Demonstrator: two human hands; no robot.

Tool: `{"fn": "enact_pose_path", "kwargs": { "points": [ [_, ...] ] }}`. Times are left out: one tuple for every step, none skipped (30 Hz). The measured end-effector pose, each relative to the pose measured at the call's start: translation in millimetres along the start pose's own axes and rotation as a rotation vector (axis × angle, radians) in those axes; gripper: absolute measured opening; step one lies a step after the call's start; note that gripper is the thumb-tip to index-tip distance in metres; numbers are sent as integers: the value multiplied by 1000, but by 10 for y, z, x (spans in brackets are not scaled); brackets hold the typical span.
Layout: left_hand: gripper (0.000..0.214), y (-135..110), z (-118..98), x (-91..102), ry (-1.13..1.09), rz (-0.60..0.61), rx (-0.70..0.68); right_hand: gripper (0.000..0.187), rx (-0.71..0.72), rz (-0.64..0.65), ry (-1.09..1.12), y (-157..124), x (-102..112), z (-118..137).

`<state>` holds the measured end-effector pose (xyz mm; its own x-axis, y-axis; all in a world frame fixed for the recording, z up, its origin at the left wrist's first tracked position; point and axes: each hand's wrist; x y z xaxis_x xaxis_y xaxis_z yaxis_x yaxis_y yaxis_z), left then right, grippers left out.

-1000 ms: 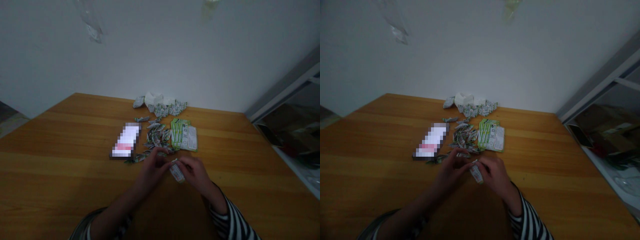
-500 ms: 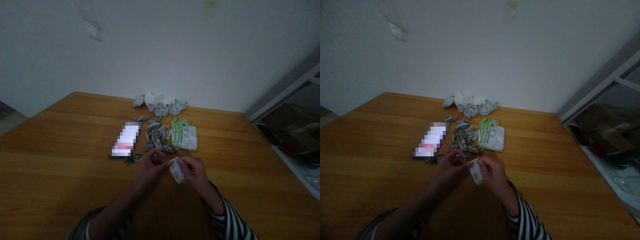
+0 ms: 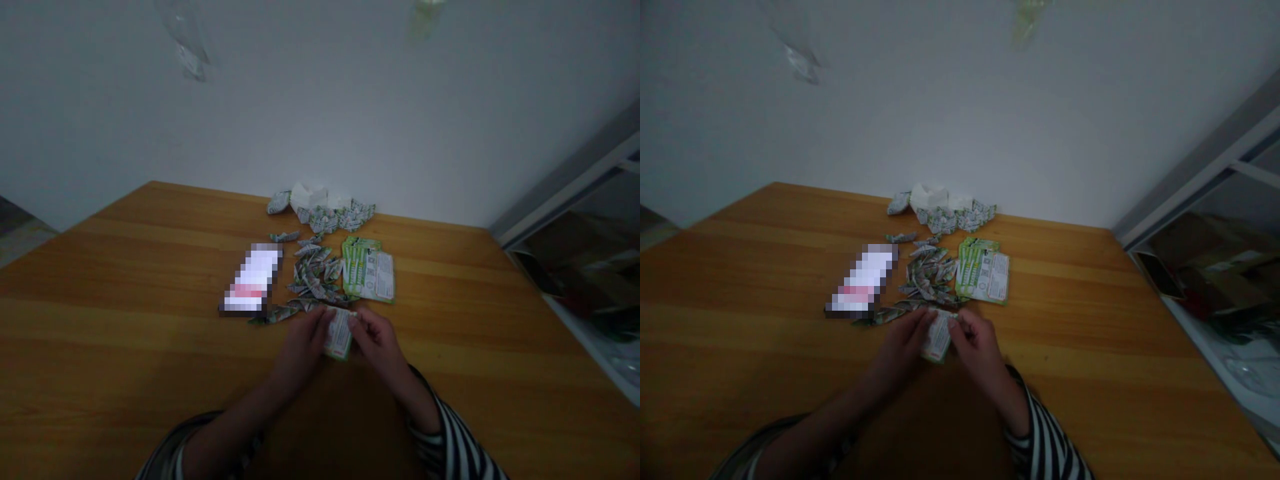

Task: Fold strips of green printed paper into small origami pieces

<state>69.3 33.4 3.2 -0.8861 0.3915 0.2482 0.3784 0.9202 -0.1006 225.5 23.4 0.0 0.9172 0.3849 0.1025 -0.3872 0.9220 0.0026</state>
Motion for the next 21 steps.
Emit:
{"fn": "enact_pose_path", "kwargs": {
  "points": [
    [31, -4, -3, 7, 54, -18, -8, 37, -12, 54, 21, 6, 15, -1],
    [30, -7, -11, 13, 80, -11, -16, 37, -16, 79, 29, 11, 28, -7],
    [29, -8, -21, 16, 80, 14, -21, 37, -9, 66, 28, 14, 40, -19],
    [28, -8, -32, 18, 60, 50, -24, 37, 6, 24, 23, 15, 49, -35],
    [27, -7, -44, 20, 26, 83, -25, 37, 24, -27, 15, 16, 56, -54],
    [27, -6, -53, 24, -8, 106, -26, 37, 37, -70, 9, 17, 63, -71],
    [26, -4, -58, 32, -28, 107, -26, 37, 45, -94, 6, 16, 71, -83],
    [25, -2, -59, 43, -27, 87, -25, 37, 44, -92, 5, 15, 79, -88],
    [25, 0, -55, 59, -7, 57, -21, 37, 36, -68, 0, 14, 89, -85],
    [23, 3, -48, 76, 27, 23, -20, 38, 27, -31, -11, 12, 101, -77],
    [22, 6, -38, 91, 64, -2, -23, 39, 17, 9, -24, 11, 113, -66],
    [21, 10, -29, 102, 86, -6, -30, 40, 11, 40, -35, 10, 124, -57],
    [21, 14, -21, 106, 78, 5, -40, 42, 10, 51, -44, 10, 131, -51],
    [20, 20, -15, 103, 36, 32, -50, 43, 14, 31, -40, 11, 131, -51],
    [21, 26, -12, 94, -33, 62, -57, 44, 23, -21, -25, 12, 124, -56],
    [22, 32, -12, 82, -114, 87, -56, 44, 33, -79, -4, 13, 110, -63],
    [25, 39, -14, 71, -195, 103, -49, 44, 42, -119, 20, 13, 92, -70],
    [27, 46, -18, 66, -262, 94, -39, 43, 46, -116, 42, 12, 73, -73],
    [29, 52, -24, 70, -304, 64, -28, 42, 39, -56, 60, 9, 57, -69],
    [30, 57, -31, 84, -320, 20, -18, 41, 26, 42, 71, 5, 49, -57],
    [31, 62, -38, 108, -313, -27, -12, 40, 13, 148, 78, -1, 53, -38]
  ]
}}
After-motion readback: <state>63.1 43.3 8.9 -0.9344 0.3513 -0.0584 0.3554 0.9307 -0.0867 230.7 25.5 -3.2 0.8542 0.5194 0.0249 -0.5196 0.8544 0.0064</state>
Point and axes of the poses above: each hand's wrist, its own y-axis towards the middle knuckle, its own x-axis out of the back of the hand, z = x × y, and after that the axes turned 14 degrees about z, right-handed
